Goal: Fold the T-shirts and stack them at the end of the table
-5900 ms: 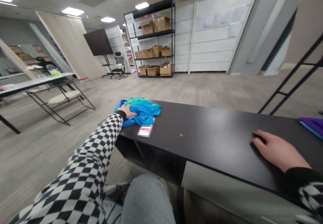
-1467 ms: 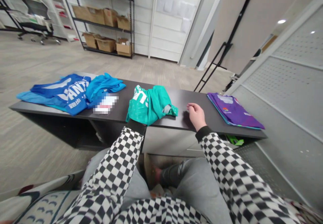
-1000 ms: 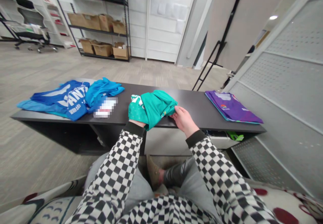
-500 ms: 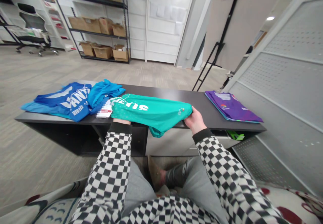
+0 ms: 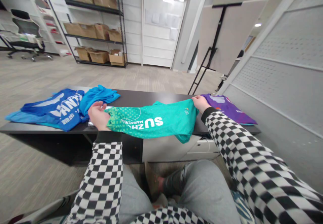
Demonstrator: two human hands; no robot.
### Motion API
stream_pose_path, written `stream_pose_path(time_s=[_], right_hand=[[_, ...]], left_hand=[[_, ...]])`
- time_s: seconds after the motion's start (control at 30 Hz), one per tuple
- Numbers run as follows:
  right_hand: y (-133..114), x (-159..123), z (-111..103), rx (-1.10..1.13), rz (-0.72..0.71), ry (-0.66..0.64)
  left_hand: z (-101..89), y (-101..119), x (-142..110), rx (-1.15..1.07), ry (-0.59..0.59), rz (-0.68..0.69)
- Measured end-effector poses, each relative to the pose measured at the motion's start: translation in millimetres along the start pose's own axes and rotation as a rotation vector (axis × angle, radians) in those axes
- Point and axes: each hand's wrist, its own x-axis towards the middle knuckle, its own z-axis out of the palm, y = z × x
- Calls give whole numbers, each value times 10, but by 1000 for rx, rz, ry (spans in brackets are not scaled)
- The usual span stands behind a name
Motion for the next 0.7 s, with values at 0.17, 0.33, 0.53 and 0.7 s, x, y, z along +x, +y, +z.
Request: stream_pose_path(time_s=[0.17, 0.33, 0.53, 0.7], right_hand=[[-101, -102, -32, -145, -146, 28], [-91, -822, 333, -380, -384, -54], [-18, -1357, 678, -452, -298, -302], [81, -1164, 537, -449, -415, -350]], left_hand=[[129, 165, -116, -200, 331, -44], [424, 283, -534, -58, -233, 215], [883, 264, -1064, 499, -971, 364], [829, 411, -1300, 713, -1055, 343]])
